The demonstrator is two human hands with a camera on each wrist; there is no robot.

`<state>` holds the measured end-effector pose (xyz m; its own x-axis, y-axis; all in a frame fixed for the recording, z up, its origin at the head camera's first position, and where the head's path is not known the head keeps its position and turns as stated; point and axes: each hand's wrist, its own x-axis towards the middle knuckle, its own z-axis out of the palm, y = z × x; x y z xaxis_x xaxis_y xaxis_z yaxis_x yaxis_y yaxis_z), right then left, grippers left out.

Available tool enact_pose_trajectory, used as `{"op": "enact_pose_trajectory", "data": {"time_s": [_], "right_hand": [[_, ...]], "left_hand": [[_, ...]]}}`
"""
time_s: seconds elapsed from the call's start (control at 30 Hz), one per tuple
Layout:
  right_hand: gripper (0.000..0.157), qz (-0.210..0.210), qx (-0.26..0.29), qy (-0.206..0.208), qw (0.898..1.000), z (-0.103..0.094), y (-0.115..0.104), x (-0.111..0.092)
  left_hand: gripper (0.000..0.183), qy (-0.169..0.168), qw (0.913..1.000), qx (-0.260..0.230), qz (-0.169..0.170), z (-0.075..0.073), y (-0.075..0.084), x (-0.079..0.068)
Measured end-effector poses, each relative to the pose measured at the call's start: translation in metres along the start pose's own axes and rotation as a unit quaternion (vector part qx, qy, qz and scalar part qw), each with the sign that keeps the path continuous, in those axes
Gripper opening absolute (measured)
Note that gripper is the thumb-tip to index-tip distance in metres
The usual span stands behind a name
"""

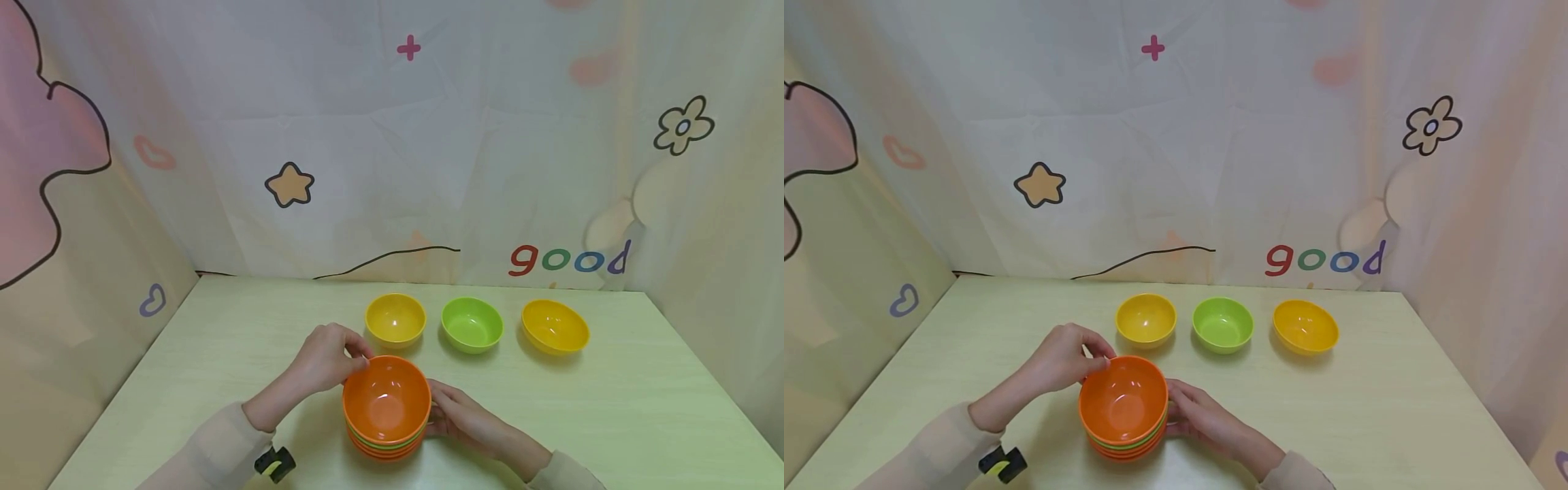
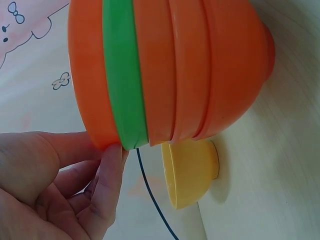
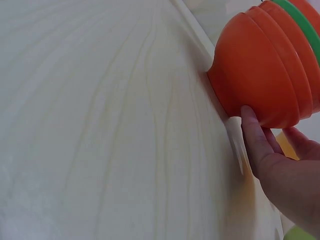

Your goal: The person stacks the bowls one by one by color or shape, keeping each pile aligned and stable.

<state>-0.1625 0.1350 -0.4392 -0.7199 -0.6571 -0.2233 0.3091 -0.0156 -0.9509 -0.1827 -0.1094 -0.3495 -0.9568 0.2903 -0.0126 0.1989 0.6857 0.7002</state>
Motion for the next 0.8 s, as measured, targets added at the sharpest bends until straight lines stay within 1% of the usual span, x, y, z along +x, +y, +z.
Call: {"op": "enact_pose_trajectory", "data": {"time_s": [0.2,0.8], "right_hand": [[0.068,0.005,0.003,0.001,1.000,0.0004,-0.0006,0.0002],[0.070,-0.006,0.003,-0.013,1.000,-0.0012,0.0008,0.0009]], "left_hand": [[0.004,-0.004,1.0000,0.000,-0.002,-0.0006,0.0002,0.0001],[0.005,-0.019,0.9997,-0.009,-0.008,-0.0019,-0.0015,0.0002]]}}
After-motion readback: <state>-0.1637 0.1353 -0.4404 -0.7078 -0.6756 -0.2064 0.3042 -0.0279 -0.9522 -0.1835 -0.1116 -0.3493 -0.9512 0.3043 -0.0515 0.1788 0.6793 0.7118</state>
